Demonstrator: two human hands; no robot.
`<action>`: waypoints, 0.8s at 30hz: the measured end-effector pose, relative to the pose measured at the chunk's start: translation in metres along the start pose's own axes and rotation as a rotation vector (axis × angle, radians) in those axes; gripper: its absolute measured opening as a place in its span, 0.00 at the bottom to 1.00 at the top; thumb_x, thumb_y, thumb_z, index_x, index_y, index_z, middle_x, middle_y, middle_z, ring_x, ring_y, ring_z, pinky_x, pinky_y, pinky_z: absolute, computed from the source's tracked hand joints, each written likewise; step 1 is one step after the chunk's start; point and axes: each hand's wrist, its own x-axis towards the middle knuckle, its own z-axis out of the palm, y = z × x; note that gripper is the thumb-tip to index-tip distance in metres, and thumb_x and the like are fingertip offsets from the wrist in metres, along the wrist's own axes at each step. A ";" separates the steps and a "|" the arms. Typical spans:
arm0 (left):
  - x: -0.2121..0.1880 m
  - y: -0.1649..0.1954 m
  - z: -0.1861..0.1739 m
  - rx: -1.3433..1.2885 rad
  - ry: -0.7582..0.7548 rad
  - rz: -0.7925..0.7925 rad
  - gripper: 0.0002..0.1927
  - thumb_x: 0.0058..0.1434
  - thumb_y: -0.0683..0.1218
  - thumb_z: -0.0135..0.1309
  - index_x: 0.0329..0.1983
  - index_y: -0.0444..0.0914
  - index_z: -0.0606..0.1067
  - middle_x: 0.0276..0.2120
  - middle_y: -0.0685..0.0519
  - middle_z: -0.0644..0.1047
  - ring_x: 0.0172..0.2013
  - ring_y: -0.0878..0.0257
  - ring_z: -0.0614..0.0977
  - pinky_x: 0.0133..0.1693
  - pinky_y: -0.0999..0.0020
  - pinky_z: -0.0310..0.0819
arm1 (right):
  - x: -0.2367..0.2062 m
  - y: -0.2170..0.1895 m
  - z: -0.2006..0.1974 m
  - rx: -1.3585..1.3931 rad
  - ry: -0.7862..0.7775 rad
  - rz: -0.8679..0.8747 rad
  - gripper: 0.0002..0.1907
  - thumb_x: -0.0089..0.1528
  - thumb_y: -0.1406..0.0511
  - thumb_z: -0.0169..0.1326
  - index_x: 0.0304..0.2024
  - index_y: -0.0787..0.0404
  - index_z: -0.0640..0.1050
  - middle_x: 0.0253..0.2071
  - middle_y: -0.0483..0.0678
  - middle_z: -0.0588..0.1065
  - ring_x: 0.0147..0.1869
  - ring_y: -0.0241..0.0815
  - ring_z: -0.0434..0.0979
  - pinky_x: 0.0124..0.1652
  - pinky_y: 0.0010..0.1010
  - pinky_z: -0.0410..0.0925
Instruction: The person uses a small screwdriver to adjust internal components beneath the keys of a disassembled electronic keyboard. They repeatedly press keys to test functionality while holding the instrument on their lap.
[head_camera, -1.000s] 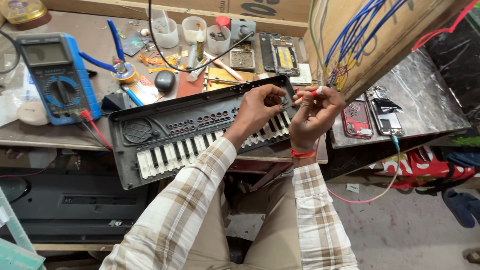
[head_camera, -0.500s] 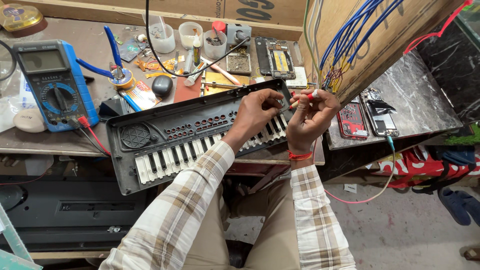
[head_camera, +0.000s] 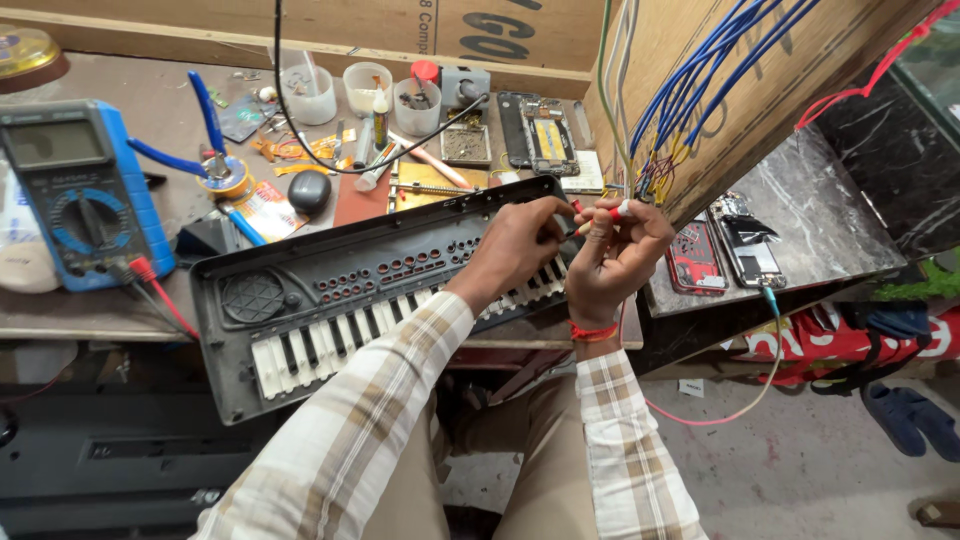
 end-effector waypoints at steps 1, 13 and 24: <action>-0.002 -0.004 0.000 -0.035 0.003 -0.020 0.20 0.53 0.35 0.57 0.50 0.35 0.77 0.30 0.49 0.84 0.31 0.61 0.86 0.36 0.66 0.80 | -0.001 0.001 0.000 -0.004 -0.002 -0.001 0.14 0.75 0.73 0.50 0.57 0.62 0.60 0.47 0.54 0.73 0.43 0.40 0.79 0.44 0.24 0.74; 0.006 -0.032 0.001 -0.112 0.008 -0.040 0.22 0.53 0.33 0.56 0.53 0.36 0.77 0.31 0.52 0.85 0.33 0.68 0.86 0.38 0.70 0.81 | -0.003 0.008 0.002 -0.014 0.026 0.009 0.14 0.75 0.73 0.50 0.58 0.62 0.61 0.47 0.54 0.74 0.45 0.40 0.79 0.43 0.23 0.75; 0.006 -0.040 0.004 -0.053 0.040 -0.001 0.32 0.51 0.33 0.60 0.61 0.37 0.71 0.34 0.52 0.80 0.34 0.65 0.83 0.39 0.69 0.79 | -0.005 0.015 -0.001 0.031 0.057 0.027 0.11 0.78 0.72 0.47 0.58 0.61 0.61 0.47 0.54 0.72 0.43 0.38 0.76 0.44 0.24 0.73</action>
